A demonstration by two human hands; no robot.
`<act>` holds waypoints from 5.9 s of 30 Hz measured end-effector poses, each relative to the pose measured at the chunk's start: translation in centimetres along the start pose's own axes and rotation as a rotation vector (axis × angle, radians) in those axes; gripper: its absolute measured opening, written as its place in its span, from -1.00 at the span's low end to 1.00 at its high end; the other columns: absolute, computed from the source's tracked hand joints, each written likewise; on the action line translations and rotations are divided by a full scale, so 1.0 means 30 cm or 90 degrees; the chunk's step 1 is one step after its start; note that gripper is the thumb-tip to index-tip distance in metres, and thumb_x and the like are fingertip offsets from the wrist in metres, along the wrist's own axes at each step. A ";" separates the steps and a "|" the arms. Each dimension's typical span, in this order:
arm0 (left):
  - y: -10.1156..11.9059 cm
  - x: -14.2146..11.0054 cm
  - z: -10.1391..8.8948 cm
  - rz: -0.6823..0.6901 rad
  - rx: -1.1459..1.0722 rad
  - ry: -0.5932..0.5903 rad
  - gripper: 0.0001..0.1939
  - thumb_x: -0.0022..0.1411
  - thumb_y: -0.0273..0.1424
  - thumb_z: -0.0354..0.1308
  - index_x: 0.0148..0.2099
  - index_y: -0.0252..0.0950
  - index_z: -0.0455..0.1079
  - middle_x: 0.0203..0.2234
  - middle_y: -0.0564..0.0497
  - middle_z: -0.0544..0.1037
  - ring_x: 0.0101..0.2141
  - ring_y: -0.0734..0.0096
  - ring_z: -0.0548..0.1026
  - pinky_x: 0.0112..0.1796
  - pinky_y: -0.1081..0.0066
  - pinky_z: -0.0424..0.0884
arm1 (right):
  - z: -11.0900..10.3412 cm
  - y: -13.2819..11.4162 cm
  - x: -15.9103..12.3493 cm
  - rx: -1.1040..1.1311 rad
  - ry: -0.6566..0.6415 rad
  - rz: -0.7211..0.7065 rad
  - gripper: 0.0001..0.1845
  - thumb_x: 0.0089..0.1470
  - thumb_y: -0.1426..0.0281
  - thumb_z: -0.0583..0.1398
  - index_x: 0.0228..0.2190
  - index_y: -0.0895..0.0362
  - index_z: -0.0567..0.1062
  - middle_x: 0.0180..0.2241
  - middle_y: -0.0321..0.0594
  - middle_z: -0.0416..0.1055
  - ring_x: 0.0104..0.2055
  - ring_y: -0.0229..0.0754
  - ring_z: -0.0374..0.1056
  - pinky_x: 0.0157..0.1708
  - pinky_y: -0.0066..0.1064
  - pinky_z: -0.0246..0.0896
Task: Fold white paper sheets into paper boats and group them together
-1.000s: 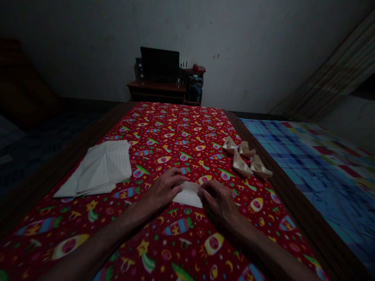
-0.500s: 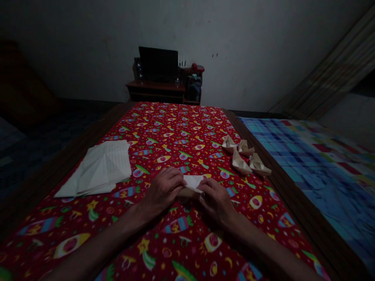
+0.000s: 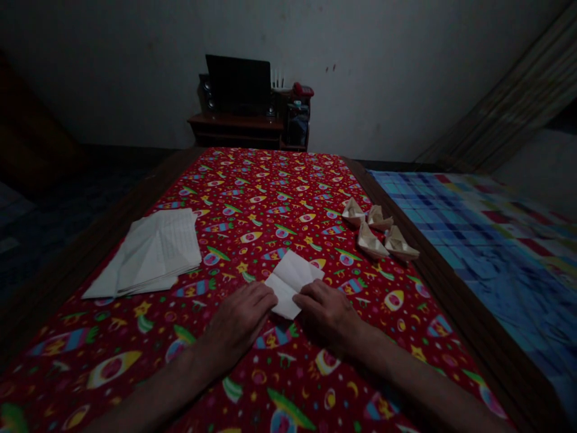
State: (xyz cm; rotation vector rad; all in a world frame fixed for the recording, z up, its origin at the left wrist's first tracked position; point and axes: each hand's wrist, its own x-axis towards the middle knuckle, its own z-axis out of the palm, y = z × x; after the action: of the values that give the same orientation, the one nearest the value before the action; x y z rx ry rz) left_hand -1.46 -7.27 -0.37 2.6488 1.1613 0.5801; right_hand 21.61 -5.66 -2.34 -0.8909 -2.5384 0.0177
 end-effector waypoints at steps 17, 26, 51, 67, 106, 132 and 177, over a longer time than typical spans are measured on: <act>0.007 0.076 0.030 -0.185 -0.071 -0.001 -0.80 0.27 -0.35 0.01 -0.40 -0.31 0.27 -0.45 0.05 0.36 -0.43 0.43 0.37 -0.39 0.44 0.25 | -0.028 -0.015 0.001 0.169 -0.007 0.242 -0.79 0.16 0.38 0.09 -0.46 0.18 0.44 -0.47 -0.21 0.37 -0.43 -0.26 0.26 -0.44 -0.46 0.07; -0.013 0.075 0.042 -0.143 -0.048 -0.015 -0.82 0.30 -0.36 -0.05 -0.37 -0.28 0.19 -0.42 0.06 0.31 -0.41 0.44 0.34 -0.38 0.44 0.23 | 0.015 -0.013 0.003 -0.016 -0.020 0.241 -0.77 0.19 0.35 0.07 -0.46 0.16 0.38 -0.47 -0.24 0.34 -0.45 -0.27 0.21 -0.47 -0.44 -0.07; 0.024 0.018 0.050 0.061 0.136 -0.078 -0.50 0.18 -0.60 -0.02 0.18 -0.31 0.15 0.07 -0.09 0.33 0.11 0.17 0.19 0.13 0.11 0.05 | -0.061 -0.062 -0.058 -0.095 -0.095 0.040 -0.81 0.13 0.54 0.09 -0.20 0.26 0.42 -0.21 0.01 0.31 -0.18 -0.06 0.13 -0.24 -0.23 0.19; 0.019 -0.026 0.032 0.051 0.159 -0.098 -0.43 0.10 -0.65 -0.05 0.18 -0.28 0.17 0.14 -0.09 0.29 0.14 0.15 0.21 0.12 0.04 0.02 | -0.085 0.007 -0.052 0.018 0.015 0.137 -0.79 0.15 0.46 0.07 -0.19 0.12 0.44 -0.28 -0.11 0.36 -0.28 -0.18 0.24 -0.34 -0.37 0.19; 0.020 0.013 0.039 0.031 0.050 0.011 -0.61 0.30 -0.53 -0.09 0.15 -0.29 0.20 0.08 -0.13 0.34 0.07 0.23 0.28 0.05 0.14 0.29 | -0.116 0.007 -0.040 -0.067 -0.053 -0.106 -0.79 0.18 0.51 0.03 -0.17 0.20 0.40 -0.09 -0.03 0.42 -0.06 -0.08 0.28 -0.11 -0.15 0.15; 0.037 0.026 0.059 -0.008 0.032 0.035 -0.67 0.30 -0.51 -0.05 0.10 -0.32 0.26 0.07 -0.10 0.35 0.06 0.23 0.26 0.03 0.14 0.23 | -0.029 0.019 0.037 0.195 -0.036 0.236 -0.79 0.11 0.30 0.17 -0.46 0.17 0.46 -0.48 -0.22 0.41 -0.44 -0.26 0.28 -0.44 -0.48 0.11; 0.077 -0.093 0.032 0.064 0.166 -0.039 -0.63 0.36 -0.31 -0.13 0.17 -0.22 0.21 0.16 0.01 0.28 0.15 0.30 0.18 0.17 0.12 -0.24 | -0.051 -0.069 -0.117 -0.065 -0.087 0.047 -0.74 0.20 0.51 0.02 -0.12 0.19 0.42 -0.03 -0.12 0.39 -0.03 -0.08 0.24 -0.11 -0.19 0.18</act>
State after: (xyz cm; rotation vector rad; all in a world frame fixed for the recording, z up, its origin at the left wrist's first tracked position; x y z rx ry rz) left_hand -1.23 -10.90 -1.26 2.9356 1.1622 0.3823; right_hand 23.45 -9.59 -2.09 -1.0567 -2.6505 -0.0288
